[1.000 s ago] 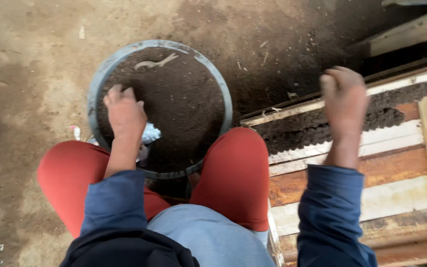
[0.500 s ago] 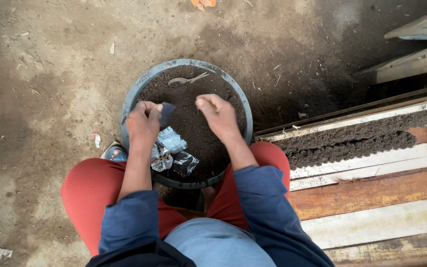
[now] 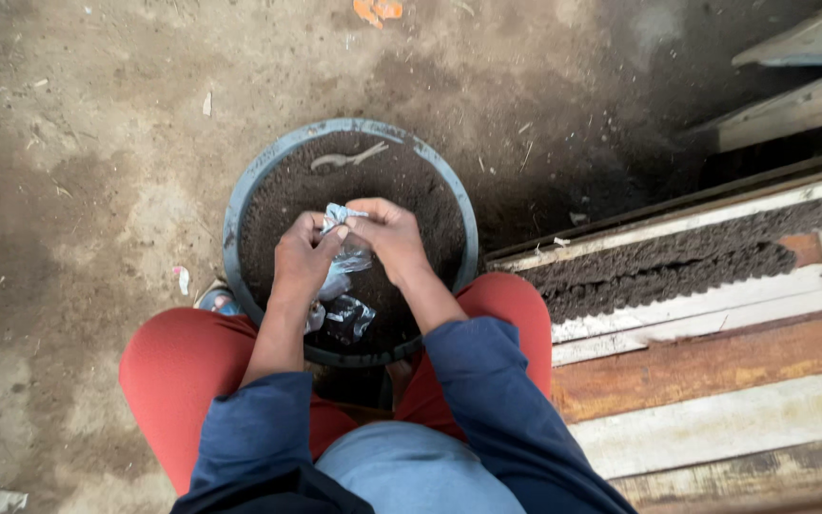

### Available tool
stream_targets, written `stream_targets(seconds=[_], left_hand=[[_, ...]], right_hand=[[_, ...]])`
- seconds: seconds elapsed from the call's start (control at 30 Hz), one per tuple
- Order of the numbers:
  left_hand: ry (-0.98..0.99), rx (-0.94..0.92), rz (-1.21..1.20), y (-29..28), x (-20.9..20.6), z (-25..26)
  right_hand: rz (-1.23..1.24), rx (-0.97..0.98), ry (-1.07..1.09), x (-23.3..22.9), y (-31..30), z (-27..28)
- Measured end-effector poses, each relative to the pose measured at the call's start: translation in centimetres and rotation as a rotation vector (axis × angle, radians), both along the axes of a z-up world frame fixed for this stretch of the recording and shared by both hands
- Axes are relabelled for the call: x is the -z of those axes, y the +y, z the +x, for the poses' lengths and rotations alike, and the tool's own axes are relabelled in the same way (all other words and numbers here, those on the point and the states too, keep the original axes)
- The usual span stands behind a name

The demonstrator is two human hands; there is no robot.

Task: The person scoops soil from a bucket and places it into a wooden seed tray, forming small mounds in a row. They repeatedly take handfuls of soil, shape them, and arrange them in the tray compartments.

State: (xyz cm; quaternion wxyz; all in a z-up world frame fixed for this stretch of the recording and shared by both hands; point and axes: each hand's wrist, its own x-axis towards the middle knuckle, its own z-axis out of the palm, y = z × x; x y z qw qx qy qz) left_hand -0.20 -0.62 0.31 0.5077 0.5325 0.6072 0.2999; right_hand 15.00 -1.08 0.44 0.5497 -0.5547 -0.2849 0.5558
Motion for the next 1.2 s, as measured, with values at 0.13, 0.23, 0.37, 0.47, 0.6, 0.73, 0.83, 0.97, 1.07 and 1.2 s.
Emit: stream_targets(seconds=[0.13,0.23,0.37,0.47,0.6,0.73,0.83,0.97,1.07,1.2], left_hand=[[0.016,-0.003,0.021,0.1,-1.9,0.2],[0.025,-0.02,0.168,0.7,-0.1,0.2],[0.011,-0.049,0.298,0.8,-1.1,0.3],[0.074,0.062,0.413,0.1,-6.5,0.2],[0.521,0.396,0.337,1.1,-6.4,-1.2],[0.383,0.333,0.248,2.2,0.3,-2.1],[0.458,0.18,0.183,2.0,-0.2,-2.3],[0.317,0.164,0.195,2.6,-2.1,-1.6],[0.291,0.177,0.15,2.3,-0.6,-0.4],[0.299,0.208,0.106,2.7,0.8,1.4]], right_hand=[[-0.002,-0.006,-0.091,1.8,1.1,0.4],[-0.008,-0.032,-0.125,1.7,0.8,0.1],[0.017,-0.103,-0.314,1.7,0.7,1.3],[0.163,-0.193,-0.646,-0.7,0.3,1.4],[0.638,-0.305,-1.038,-6.1,-0.7,0.1],[0.615,-0.497,-0.942,-5.3,-0.1,1.7],[0.199,-0.32,-1.161,-1.5,2.6,5.5],[-0.331,-0.331,-1.262,3.9,4.6,5.7],[-0.364,-0.47,-1.164,3.6,2.8,3.7],[-0.265,-0.158,-0.596,3.4,1.4,2.9]])
